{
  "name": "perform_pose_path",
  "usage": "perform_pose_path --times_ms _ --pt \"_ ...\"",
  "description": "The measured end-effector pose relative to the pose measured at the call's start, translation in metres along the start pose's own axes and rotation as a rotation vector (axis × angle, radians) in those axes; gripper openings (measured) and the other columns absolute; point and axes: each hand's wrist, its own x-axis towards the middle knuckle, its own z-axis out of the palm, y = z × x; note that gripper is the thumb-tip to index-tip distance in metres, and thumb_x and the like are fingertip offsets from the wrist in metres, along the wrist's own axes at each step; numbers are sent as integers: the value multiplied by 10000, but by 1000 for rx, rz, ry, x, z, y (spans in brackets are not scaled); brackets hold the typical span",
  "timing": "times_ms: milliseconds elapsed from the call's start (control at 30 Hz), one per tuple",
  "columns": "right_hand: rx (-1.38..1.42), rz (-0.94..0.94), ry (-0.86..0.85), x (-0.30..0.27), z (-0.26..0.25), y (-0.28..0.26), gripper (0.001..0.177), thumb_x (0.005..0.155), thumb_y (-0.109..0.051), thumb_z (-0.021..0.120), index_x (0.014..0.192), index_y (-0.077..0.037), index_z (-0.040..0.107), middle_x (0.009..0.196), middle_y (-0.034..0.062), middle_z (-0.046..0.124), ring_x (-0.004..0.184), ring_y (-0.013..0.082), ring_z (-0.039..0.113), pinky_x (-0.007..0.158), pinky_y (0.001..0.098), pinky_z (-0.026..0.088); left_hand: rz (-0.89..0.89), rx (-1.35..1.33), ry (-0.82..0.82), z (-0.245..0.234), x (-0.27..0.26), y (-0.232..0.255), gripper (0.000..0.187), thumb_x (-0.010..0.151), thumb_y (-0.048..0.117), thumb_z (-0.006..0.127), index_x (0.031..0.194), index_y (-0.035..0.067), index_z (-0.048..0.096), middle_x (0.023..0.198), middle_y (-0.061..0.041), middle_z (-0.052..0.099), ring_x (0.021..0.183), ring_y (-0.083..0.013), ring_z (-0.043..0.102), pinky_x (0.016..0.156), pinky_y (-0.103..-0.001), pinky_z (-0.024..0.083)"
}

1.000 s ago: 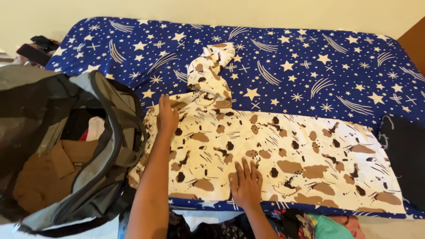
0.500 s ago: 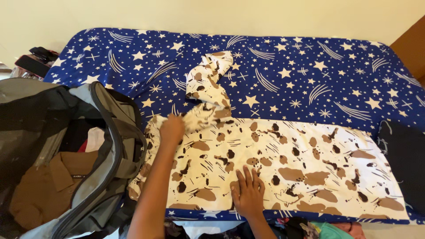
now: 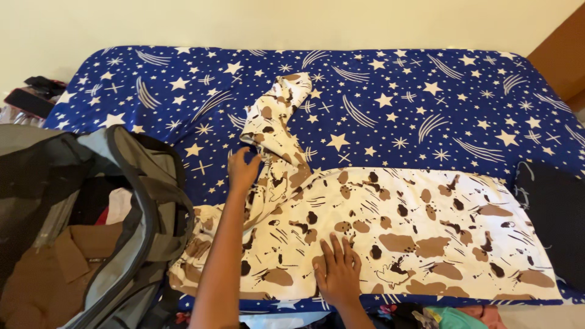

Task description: The person picks up a garment from a pile on the floor, spreads it out on a bed, and folds it into a square shape before placing it inside a bag.

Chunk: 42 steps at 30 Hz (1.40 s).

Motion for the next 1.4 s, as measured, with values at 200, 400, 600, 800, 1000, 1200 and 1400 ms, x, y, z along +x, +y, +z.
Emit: perform_pose_path --times_ms 200,400,600,800,1000,1200,1400 --pt "-6 11 -44 1 -1 0 622 904 -427 533 1460 -149 501 1588 116 379 1481 356 282 1135 519 200 -689 -1071 2 54 39 -32 428 851 246 803 1116 87 507 1041 -104 539 802 -260 689 564 -283 475" --pt "-5 17 -56 1 -2 -1 621 924 -438 523 1469 -142 496 1578 135 383 1467 371 293 1129 530 210 -577 -857 -75 94 45 -42 339 879 142 818 1010 23 529 927 -173 552 614 -174 527 449 -280 375" --pt "15 24 -56 1 -3 0 616 930 -443 522 1465 -138 498 1582 136 385 1469 381 289 1130 535 218 -433 144 204 101 35 -44 610 809 376 840 1244 35 582 1197 -229 587 1128 -374 550 983 -504 427" --pt "11 18 -66 1 -4 -1 618 925 -425 531 1470 -135 496 1577 138 384 1470 385 285 1125 539 217 -452 -234 208 84 36 -64 803 843 268 807 1505 97 384 1347 -314 525 1092 -367 622 950 -430 518" --pt "23 24 -64 2 -5 -1 623 912 -424 541 1465 -139 501 1578 135 385 1469 382 290 1127 535 216 -361 -498 -128 85 34 -68 723 830 43 706 1476 199 420 1356 -180 578 1038 -253 676 877 -351 563" --pt "41 22 -40 1 -7 -2 615 917 -428 547 1458 -139 511 1586 133 389 1471 381 299 1129 532 221 -219 209 37 67 4 18 308 903 145 732 1211 146 717 1275 -263 544 1024 -349 566 857 -416 478" --pt "35 22 -60 2 -9 -3 628 900 -417 552 1454 -126 507 1582 150 384 1472 395 288 1132 546 202 373 949 -778 141 -99 164 204 911 81 601 1088 50 698 1030 -139 697 891 -304 667 691 -660 537"
